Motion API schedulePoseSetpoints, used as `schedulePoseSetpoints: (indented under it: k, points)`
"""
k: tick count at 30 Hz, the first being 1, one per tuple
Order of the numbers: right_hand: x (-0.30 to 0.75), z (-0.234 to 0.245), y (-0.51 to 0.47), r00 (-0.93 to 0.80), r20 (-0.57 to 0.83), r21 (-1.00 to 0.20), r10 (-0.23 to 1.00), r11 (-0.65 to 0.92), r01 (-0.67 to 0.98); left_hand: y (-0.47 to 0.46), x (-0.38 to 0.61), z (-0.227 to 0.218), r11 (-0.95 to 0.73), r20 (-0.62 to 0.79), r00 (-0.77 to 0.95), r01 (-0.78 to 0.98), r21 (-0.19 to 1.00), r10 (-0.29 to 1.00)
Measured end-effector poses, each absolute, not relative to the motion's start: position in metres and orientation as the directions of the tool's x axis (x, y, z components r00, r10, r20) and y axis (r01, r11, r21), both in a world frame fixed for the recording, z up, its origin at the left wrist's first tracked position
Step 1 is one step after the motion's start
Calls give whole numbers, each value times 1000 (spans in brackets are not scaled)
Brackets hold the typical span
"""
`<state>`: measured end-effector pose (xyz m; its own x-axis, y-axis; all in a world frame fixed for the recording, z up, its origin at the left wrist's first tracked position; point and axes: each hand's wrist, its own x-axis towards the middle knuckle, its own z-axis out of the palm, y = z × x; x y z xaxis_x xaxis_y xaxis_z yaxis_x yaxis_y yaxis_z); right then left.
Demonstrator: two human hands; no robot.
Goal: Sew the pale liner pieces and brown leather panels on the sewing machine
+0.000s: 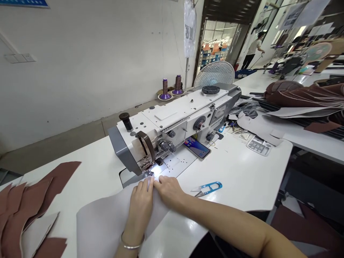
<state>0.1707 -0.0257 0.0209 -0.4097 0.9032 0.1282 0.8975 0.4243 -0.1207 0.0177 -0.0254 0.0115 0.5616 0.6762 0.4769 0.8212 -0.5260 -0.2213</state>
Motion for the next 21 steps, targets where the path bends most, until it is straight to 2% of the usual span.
schedulePoseSetpoints:
  k: [13, 21]
  points:
    - [170, 17, -26, -452, 131, -106, 883, 465, 879, -23, 17, 3, -500, 418, 502, 857, -124, 757]
    - [170, 19, -25, -483, 123, -80, 867, 494, 866, -25, 16, -6, -494, 458, 507, 855, -160, 730]
